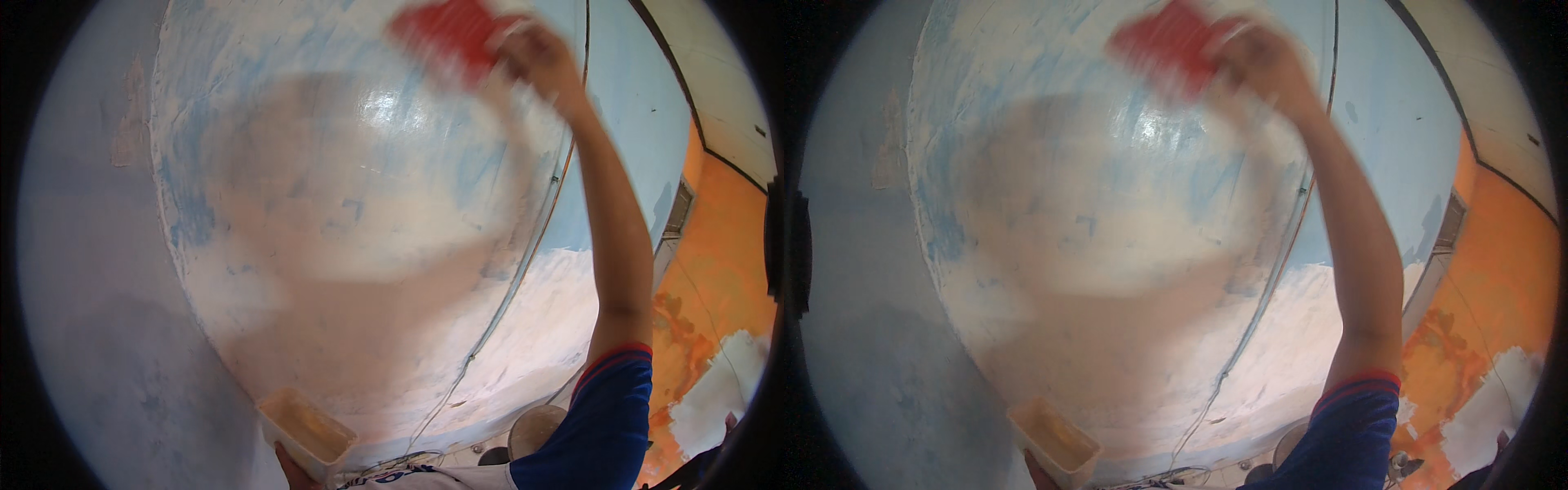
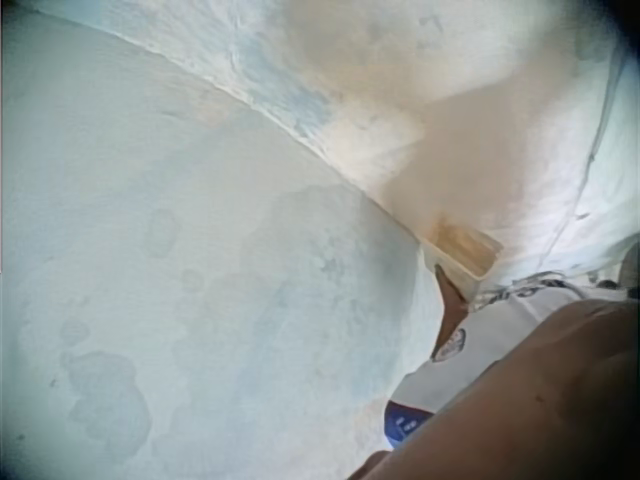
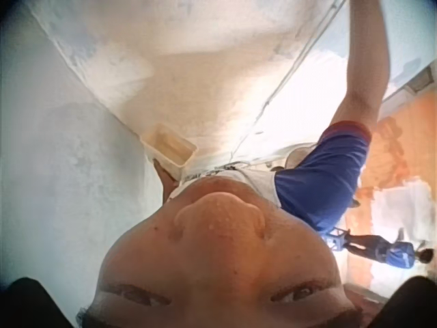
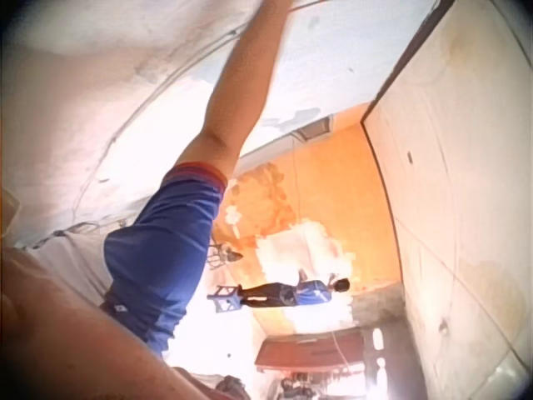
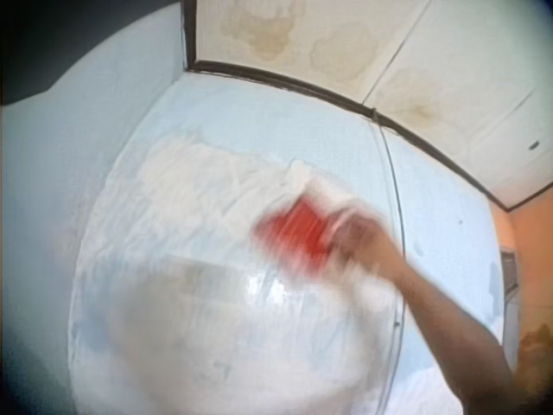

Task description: The person applies plaster to a wall using a putty knife, dipping the tool into a container of plaster between applications.

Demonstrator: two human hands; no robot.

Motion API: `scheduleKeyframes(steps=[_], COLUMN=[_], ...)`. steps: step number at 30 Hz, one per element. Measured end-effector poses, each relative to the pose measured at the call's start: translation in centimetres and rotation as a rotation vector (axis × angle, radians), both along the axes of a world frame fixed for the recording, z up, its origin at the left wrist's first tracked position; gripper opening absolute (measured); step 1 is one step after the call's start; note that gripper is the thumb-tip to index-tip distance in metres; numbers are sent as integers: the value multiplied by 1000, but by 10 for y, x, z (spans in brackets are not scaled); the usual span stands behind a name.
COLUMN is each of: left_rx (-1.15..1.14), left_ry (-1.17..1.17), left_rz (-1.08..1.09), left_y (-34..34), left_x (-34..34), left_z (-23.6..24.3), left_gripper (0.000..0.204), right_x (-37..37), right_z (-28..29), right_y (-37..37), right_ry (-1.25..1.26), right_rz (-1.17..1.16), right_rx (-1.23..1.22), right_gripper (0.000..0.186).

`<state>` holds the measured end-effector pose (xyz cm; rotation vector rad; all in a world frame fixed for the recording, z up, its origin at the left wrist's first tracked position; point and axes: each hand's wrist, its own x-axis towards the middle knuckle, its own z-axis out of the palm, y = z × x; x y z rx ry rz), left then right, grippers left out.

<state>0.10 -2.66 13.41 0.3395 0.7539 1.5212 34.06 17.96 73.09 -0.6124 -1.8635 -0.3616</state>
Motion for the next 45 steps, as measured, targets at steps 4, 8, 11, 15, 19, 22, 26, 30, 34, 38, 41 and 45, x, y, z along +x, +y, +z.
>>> scheduleKeyframes(steps=[4, 8, 11, 15, 19, 22, 26, 30, 34, 38, 41, 45], left_rx=[26, 105, 78, 55, 63, 62, 89, 150, 208, -10, 32, 84], left_ry=[-62, -176, -163, -155, -160, -173, -176, -194, -209, -289, -323, -383], left_rz=[16, -28, -3, 33, -11, -11, 32, 46, 88, 82, 32, 84], left_y=[0, 20, 16, 8, 14, 15, 11, 14, 11, -6, -5, -9], left_x=[0, 13, 7, -2, 4, 2, -4, -7, -13, -9, -13, -26], left_z=[-6, -5, -4, -5, -6, -13, -17, -24, -31, 8, -20, -41], left_gripper=[67, 67, 67, 68, 68, 69, 70, 71, 71, 76, 75, 73], right_x=[-18, 74, 54, -25, 20, 79, 37, -95, -187, -184, -61, -138], right_z=[-33, 111, 103, -20, 13, 102, 85, -20, -84, -8, 147, 87], right_y=[22, 34, 17, 7, 34, 29, 15, -14, -4, 22, 41, 3], right_ry=[-208, 363, 473, -70, -164, 402, 521, 64, -395, -51, 266, 187], right_rz=[-51, -93, 57, 40, -238, -288, -53, 179, 156, 108, -302, 61], right_rx=[-78, 276, 243, -114, 113, 264, 332, 229, -99, -13, 558, 516], right_gripper=[16, 20, 23, 21, 20, 31, 35, 20, 21, 20, 32, 29])
